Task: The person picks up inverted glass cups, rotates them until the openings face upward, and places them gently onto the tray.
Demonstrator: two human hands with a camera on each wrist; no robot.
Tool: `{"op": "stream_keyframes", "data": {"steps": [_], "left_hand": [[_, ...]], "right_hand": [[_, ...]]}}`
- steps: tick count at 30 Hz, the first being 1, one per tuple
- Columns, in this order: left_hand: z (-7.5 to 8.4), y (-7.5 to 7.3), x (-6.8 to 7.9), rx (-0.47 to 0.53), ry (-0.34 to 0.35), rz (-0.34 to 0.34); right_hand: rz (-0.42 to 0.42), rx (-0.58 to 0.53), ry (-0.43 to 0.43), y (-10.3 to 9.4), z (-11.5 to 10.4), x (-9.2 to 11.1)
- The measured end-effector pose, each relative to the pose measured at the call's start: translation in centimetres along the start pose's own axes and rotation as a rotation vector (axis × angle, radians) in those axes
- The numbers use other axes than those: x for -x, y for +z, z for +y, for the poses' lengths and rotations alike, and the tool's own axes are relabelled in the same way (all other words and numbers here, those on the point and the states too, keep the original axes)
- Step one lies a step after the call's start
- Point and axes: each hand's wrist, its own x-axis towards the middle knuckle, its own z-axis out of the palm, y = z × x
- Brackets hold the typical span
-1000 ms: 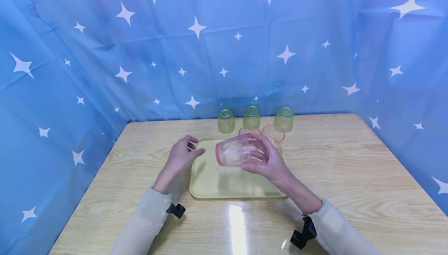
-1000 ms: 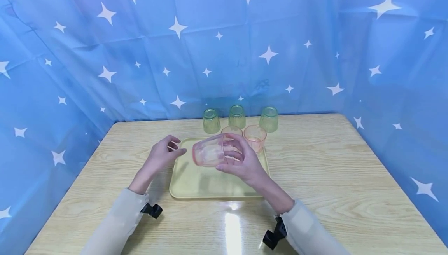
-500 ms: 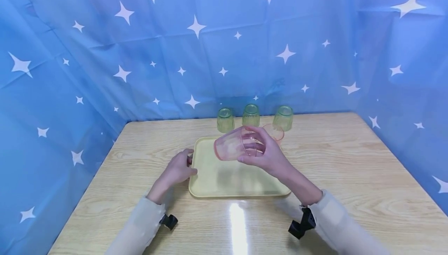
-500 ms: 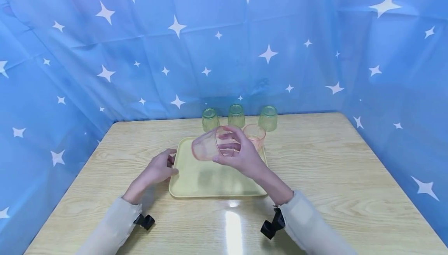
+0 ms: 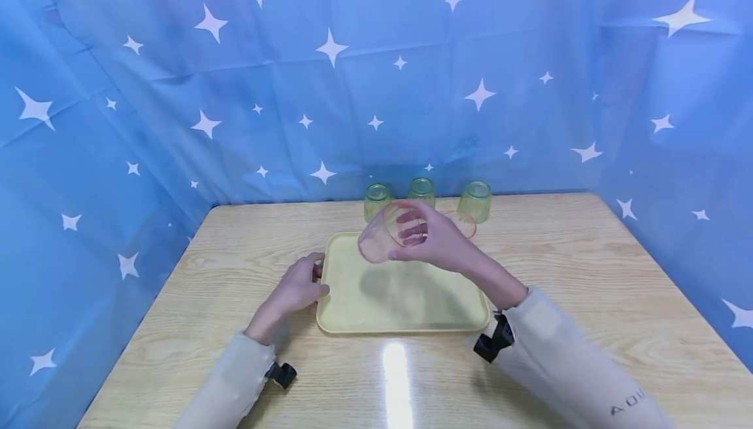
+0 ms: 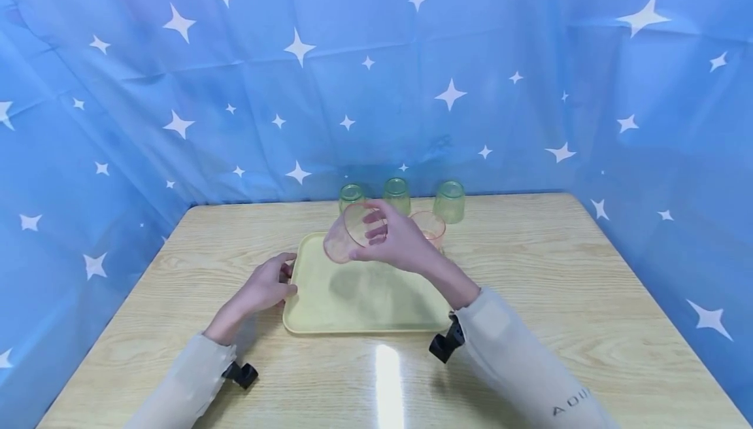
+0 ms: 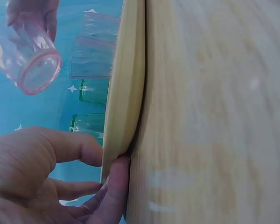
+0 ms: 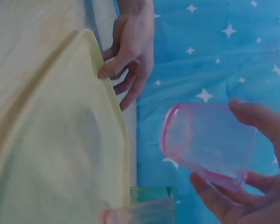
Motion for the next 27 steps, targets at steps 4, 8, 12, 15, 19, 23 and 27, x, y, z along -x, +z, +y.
{"op": "stream_keyframes", "data": {"steps": [4, 8, 12, 15, 19, 23, 27], "left_hand": [[-0.1, 0.2, -0.1, 0.0, 0.003, 0.0], [-0.2, 0.3, -0.1, 0.004, 0.007, 0.006], [-0.2, 0.3, -0.1, 0.009, 0.009, 0.015], [-0.2, 0.3, -0.2, 0.019, 0.007, 0.014], [-0.3, 0.3, -0.2, 0.03, 0.003, 0.01], [-0.2, 0.3, -0.2, 0.031, 0.0, 0.01], [-0.2, 0.3, -0.2, 0.034, -0.004, 0.018]], "right_hand": [[-0.024, 0.085, 0.011, -0.1, -0.6, -1.0], [-0.051, 0.183, 0.006, -0.1, -1.2, -2.1], [-0.07, 0.272, -0.003, 0.1, -1.6, -3.1], [-0.083, 0.335, -0.013, 0.2, -1.6, -3.8], [-0.106, 0.447, -0.018, 0.5, -1.5, -4.7], [-0.125, 0.533, -0.007, 0.6, -1.5, -5.3], [-0.137, 0.595, 0.006, 0.8, -1.4, -6.0]]}}
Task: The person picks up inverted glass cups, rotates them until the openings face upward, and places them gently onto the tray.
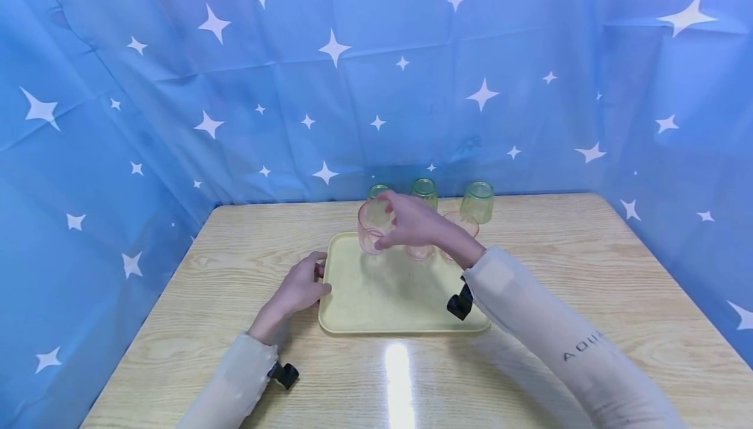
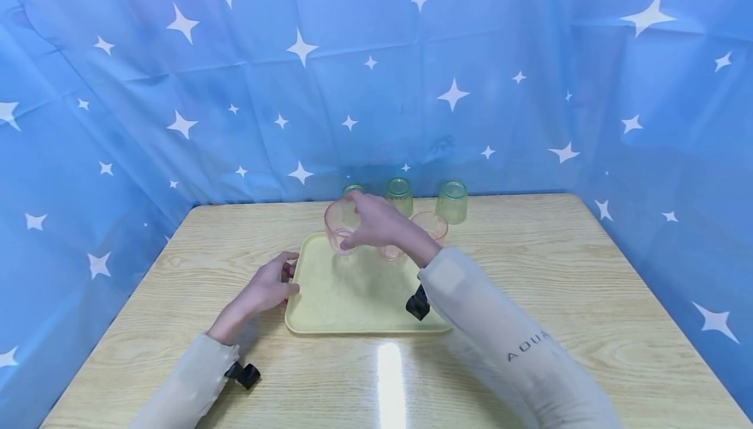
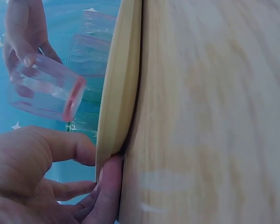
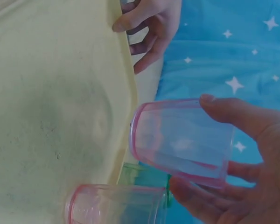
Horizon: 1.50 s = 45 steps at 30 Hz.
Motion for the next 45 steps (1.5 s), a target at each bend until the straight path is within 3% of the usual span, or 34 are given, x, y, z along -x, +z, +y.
{"op": "stream_keyframes", "data": {"steps": [17, 33, 41, 45], "left_hand": [[-0.1, 0.3, 0.0, 0.025, -0.001, 0.01], [0.1, 0.2, 0.1, 0.032, 0.003, 0.01], [-0.1, 0.2, 0.2, 0.037, 0.002, 0.018], [-0.2, 0.1, 0.2, 0.034, 0.006, 0.018]], "right_hand": [[-0.087, 0.078, 0.092, 1.2, 0.8, -2.0], [-0.117, 0.077, 0.141, 1.1, 1.0, -2.0], [-0.117, 0.053, 0.13, 1.1, 0.8, -1.4], [-0.095, 0.057, 0.07, 0.7, 0.7, -0.8]]}}
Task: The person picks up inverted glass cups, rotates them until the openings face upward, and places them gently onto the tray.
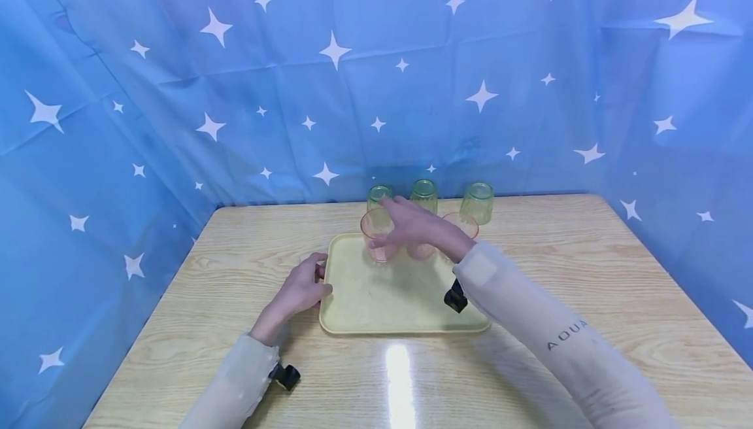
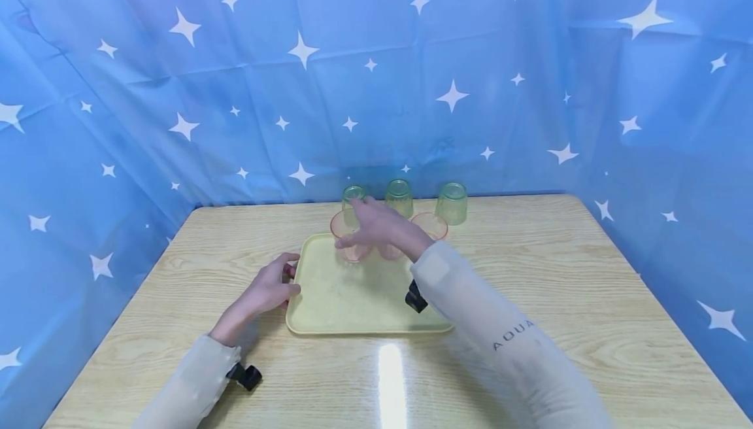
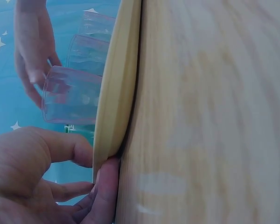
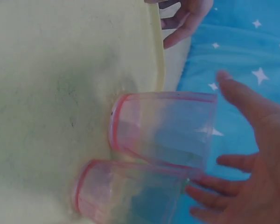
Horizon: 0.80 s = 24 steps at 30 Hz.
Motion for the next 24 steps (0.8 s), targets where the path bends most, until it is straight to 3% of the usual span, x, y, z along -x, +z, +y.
{"op": "stream_keyframes", "data": {"steps": [7, 10, 15, 24], "left_hand": [[0.0, -0.1, 0.0, 0.015, -0.007, -0.008], [-0.1, -0.2, 0.0, 0.045, -0.015, -0.022], [-0.3, -0.2, 0.0, 0.081, -0.026, -0.029], [-0.4, -0.1, -0.1, 0.077, -0.025, -0.008]], "right_hand": [[0.125, -0.046, -0.189, -1.2, 0.7, 1.8], [0.193, -0.064, -0.224, -1.8, 1.6, 2.6], [0.28, -0.105, -0.222, -3.0, 3.5, 3.6], [0.397, -0.297, -0.131, -6.4, 7.8, 4.0]]}}
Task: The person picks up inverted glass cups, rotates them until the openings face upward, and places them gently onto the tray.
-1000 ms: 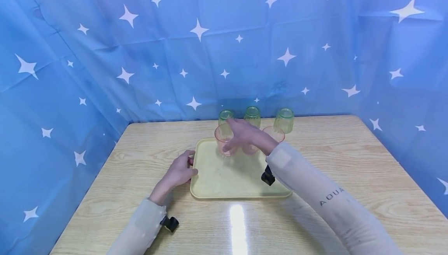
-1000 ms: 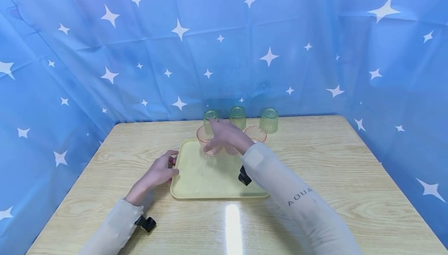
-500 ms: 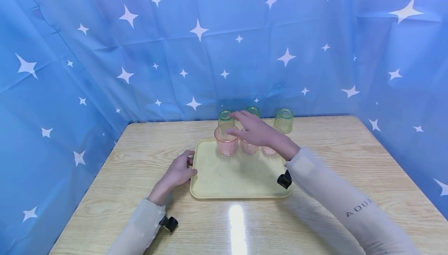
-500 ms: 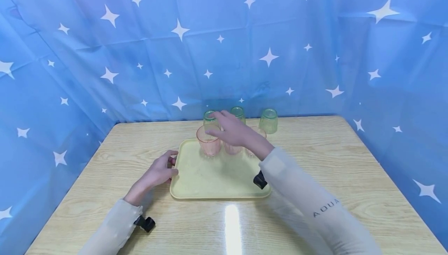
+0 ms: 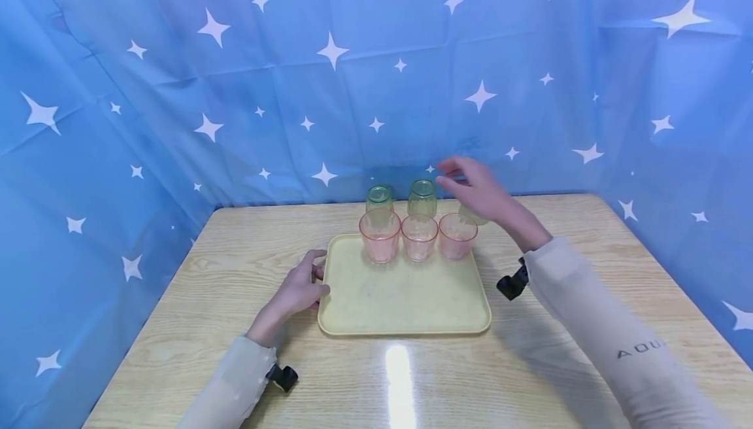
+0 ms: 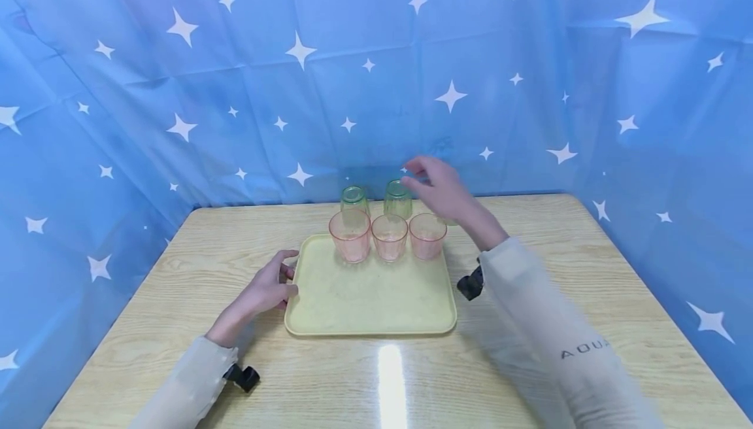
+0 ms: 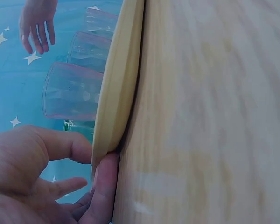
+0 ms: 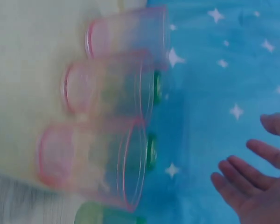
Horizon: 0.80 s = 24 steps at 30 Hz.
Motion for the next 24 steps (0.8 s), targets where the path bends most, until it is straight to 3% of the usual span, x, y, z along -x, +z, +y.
{"op": "stream_keyframes", "data": {"steps": [12, 24], "left_hand": [[0.0, -0.1, -0.1, -0.006, -0.001, 0.002], [-0.2, 0.0, 0.0, 0.002, 0.011, -0.005]], "right_hand": [[-0.001, 0.292, 0.012, -3.0, 4.5, -1.4], [-0.129, 0.414, 0.12, -2.2, 8.7, -2.0]]}}
